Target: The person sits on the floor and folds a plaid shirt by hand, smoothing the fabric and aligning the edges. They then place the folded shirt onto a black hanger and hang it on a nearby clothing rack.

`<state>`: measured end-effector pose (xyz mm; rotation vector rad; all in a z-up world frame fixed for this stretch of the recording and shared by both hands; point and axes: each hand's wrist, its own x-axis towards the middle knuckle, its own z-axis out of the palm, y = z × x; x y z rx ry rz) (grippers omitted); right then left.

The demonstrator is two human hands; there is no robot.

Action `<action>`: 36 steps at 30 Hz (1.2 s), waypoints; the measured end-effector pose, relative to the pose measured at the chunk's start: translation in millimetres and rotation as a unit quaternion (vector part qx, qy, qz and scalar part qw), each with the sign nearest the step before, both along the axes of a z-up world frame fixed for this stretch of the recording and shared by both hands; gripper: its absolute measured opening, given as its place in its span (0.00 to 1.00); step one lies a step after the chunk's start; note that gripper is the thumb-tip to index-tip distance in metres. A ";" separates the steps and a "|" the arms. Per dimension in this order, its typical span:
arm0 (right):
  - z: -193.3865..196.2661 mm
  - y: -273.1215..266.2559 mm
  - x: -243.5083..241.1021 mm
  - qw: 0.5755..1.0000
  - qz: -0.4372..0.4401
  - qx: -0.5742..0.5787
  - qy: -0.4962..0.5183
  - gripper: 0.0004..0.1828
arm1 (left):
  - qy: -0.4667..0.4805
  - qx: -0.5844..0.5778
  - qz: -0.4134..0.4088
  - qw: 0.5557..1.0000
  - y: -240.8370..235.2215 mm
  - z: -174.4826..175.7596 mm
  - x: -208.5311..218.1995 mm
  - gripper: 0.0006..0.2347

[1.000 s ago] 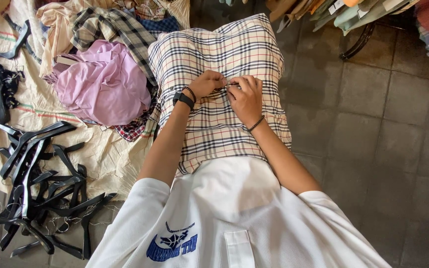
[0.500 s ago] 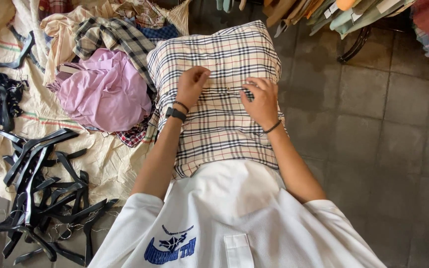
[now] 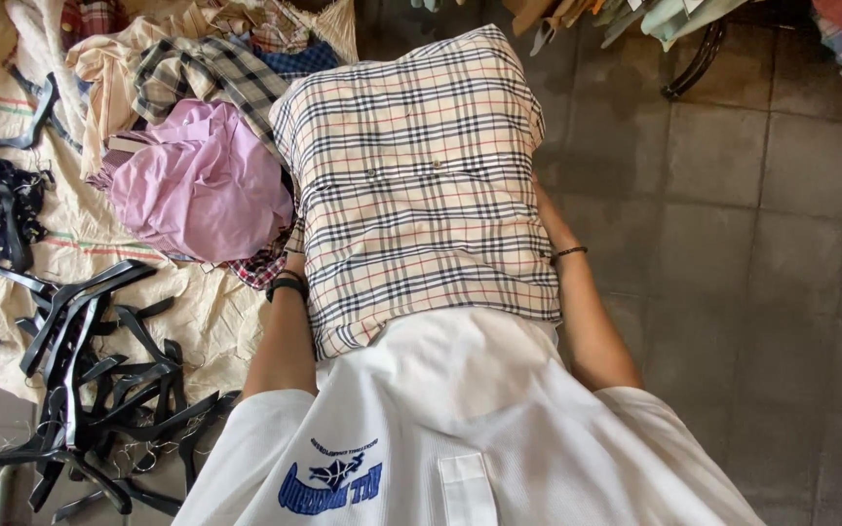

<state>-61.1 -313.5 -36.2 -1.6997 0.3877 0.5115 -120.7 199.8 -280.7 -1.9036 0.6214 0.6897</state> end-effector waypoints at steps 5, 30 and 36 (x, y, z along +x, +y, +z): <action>-124.3 -51.3 14.0 0.994 -0.054 -0.085 -0.040 0.23 | -0.088 -0.449 0.578 0.676 -2.6 67.9 -4.0 0.27; 34.3 -40.8 15.0 0.670 -0.036 -0.452 -0.588 0.12 | -0.287 -0.521 0.689 0.414 119.5 75.2 -63.4 0.31; 57.0 -47.9 43.7 0.674 -0.058 -0.435 -0.595 0.13 | -0.254 -0.432 0.648 0.574 46.2 107.7 -12.1 0.24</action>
